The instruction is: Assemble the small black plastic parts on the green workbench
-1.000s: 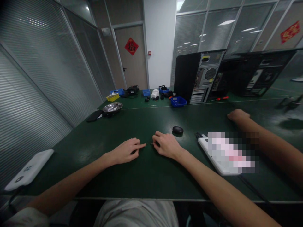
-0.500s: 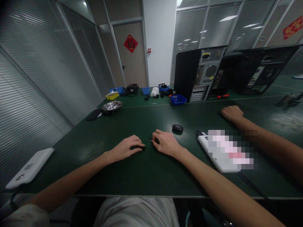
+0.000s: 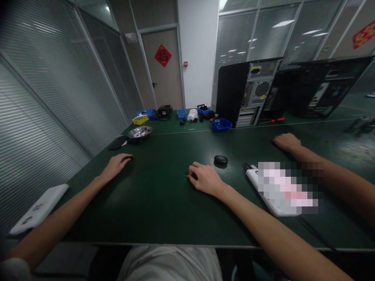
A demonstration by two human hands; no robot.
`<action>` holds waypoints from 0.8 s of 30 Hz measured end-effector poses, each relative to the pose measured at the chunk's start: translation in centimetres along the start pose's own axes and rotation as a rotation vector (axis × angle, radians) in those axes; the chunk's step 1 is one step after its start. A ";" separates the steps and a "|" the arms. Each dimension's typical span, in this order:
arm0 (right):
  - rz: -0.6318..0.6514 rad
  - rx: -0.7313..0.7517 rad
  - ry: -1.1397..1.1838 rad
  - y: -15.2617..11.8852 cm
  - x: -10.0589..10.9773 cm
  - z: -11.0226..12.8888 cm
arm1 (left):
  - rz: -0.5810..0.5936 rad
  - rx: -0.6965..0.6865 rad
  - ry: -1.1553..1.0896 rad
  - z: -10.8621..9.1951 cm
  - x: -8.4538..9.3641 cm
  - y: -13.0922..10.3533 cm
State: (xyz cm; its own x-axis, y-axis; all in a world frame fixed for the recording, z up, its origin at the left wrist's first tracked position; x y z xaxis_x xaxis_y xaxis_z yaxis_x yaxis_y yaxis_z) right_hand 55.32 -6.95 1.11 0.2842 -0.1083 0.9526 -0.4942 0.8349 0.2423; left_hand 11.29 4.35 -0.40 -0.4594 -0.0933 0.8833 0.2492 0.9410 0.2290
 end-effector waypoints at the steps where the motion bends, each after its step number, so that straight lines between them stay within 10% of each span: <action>1: 0.003 -0.005 -0.001 0.0 0.0 0.0 | -0.047 0.084 0.043 3.0 1.5 0.0; 6: 0.017 -0.024 -0.004 0.1 0.3 0.3 | -0.155 0.335 0.129 11.2 6.2 -1.2; 24: 0.003 -0.016 -0.038 -0.1 0.1 0.3 | -0.250 0.407 0.252 11.9 8.3 -3.0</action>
State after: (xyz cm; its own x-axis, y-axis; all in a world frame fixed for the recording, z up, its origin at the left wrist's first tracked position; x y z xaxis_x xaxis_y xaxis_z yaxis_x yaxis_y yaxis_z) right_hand 55.08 -7.19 1.23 0.2515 -0.1256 0.9597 -0.4814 0.8440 0.2366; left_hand -3.38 4.65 1.43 -0.2310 -0.3588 0.9044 -0.2148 0.9254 0.3123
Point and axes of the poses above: each hand's wrist, its own y-axis towards the middle knuckle, its own x-axis out of the back of the hand, z = x × y, the point moved 4 cm from there along y, towards the middle knuckle, and after that the axes turned 7 degrees about -y, right-handed, at the moved point
